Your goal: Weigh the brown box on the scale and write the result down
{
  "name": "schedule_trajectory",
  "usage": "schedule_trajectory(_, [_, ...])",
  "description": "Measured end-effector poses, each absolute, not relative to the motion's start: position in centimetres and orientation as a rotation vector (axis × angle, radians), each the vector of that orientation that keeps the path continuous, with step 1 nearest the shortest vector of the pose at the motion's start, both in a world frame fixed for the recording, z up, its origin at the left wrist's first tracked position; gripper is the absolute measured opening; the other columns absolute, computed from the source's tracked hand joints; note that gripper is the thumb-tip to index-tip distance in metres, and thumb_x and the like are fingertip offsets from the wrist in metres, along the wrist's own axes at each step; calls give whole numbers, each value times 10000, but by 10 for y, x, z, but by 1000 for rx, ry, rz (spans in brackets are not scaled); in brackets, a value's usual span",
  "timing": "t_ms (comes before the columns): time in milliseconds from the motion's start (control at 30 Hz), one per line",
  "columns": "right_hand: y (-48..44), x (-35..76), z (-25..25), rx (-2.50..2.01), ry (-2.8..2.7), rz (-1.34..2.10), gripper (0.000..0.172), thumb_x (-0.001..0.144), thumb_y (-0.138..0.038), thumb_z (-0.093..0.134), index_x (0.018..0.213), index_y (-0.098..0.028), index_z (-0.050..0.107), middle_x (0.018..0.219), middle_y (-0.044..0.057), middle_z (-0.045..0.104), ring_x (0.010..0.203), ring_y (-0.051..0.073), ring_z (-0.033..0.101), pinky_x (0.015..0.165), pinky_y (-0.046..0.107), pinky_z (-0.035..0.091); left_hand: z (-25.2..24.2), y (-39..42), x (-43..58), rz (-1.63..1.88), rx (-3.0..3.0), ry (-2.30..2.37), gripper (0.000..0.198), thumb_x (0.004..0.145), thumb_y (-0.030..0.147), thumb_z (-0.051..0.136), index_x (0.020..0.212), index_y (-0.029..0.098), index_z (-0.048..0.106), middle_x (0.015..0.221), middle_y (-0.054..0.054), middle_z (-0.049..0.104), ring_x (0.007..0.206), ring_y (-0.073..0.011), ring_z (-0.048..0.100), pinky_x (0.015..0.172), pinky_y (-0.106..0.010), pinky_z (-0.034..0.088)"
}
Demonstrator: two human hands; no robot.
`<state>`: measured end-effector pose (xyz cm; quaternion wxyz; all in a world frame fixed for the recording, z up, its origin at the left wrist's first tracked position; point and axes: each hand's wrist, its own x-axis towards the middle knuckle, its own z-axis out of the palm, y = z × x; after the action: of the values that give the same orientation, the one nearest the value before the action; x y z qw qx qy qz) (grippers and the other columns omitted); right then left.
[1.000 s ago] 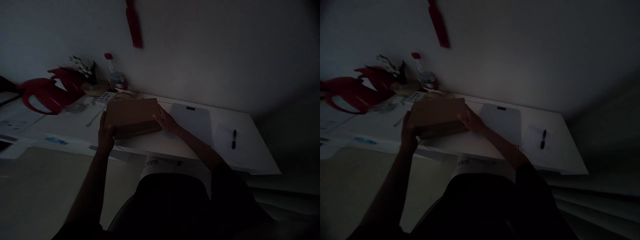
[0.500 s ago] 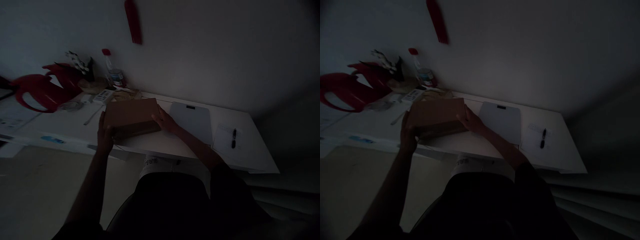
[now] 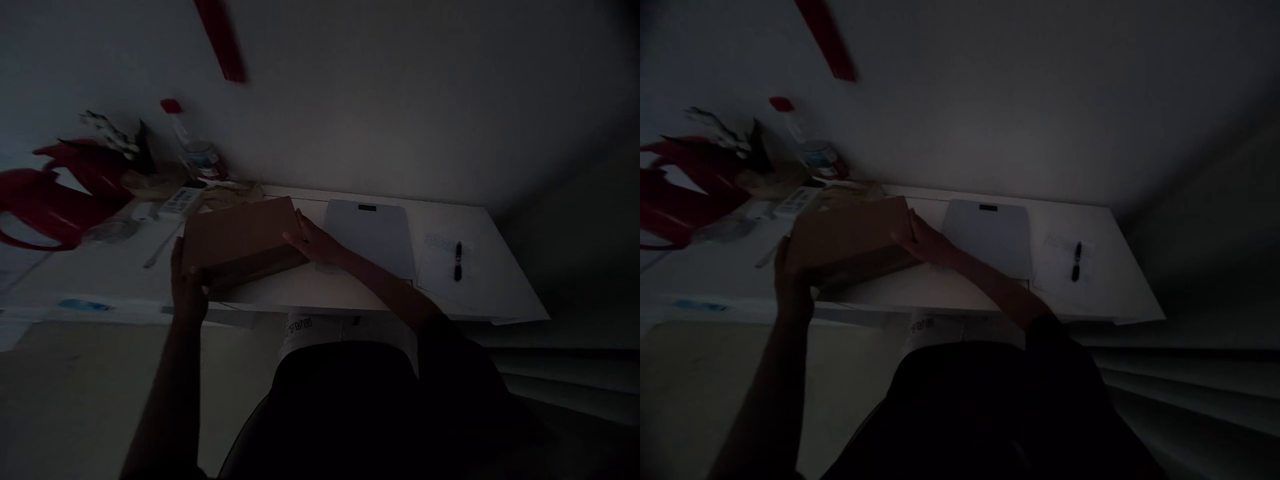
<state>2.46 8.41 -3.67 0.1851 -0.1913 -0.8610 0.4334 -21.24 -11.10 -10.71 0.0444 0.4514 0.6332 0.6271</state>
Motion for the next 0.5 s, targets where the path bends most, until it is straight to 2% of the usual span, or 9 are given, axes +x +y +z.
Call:
schedule_trajectory(100, [85,28,-32,-576,-2496,1183,1020,920,-785,284,1609,-89,1,1635,102,101,1509,277,179,1237,447,240,-97,-112,-212,2031,1464,1941,840,891,566,619,1523,69,374,1520,-193,378,1412,-322,378,1175,-464,308])
schedule_trajectory(200, [81,35,-25,-661,-2539,999,979,956,-744,263,1609,-72,-21,1628,116,135,1479,304,242,1165,468,360,-68,-114,-198,2067,1683,1994,710,920,529,583,1508,162,429,1459,-161,472,1364,-315,448,1114,-487,381])
schedule_trajectory(267, [77,45,-18,-696,-2547,793,893,992,-681,281,1615,-95,26,1608,114,219,1441,310,304,1064,449,459,-42,-115,-182,1923,1947,2229,602,953,475,505,1482,190,483,1439,-141,490,1349,-316,455,1106,-509,378])
schedule_trajectory(333, [73,58,-9,-708,-2569,564,776,1022,-601,323,1615,-142,125,1543,106,360,1380,306,377,934,417,521,-20,-112,-166,1803,2199,2319,579,924,403,501,1460,187,513,1401,-135,523,1335,-333,461,1127,-548,341])
schedule_trajectory(433, [71,85,6,-728,-2647,384,645,1046,-510,365,1594,-196,235,1340,90,570,1194,279,530,760,374,525,-2,-97,-143,1585,2575,2158,543,835,313,570,1366,204,589,1268,-122,619,1199,-363,568,1022,-578,436])
schedule_trajectory(500, [75,105,13,-782,-2702,384,561,1054,-483,372,1539,-201,360,1200,75,645,1032,247,607,680,342,485,1,-80,-125,1449,2829,1940,464,801,234,570,1261,226,634,1122,-94,680,1031,-342,648,893,-535,520])
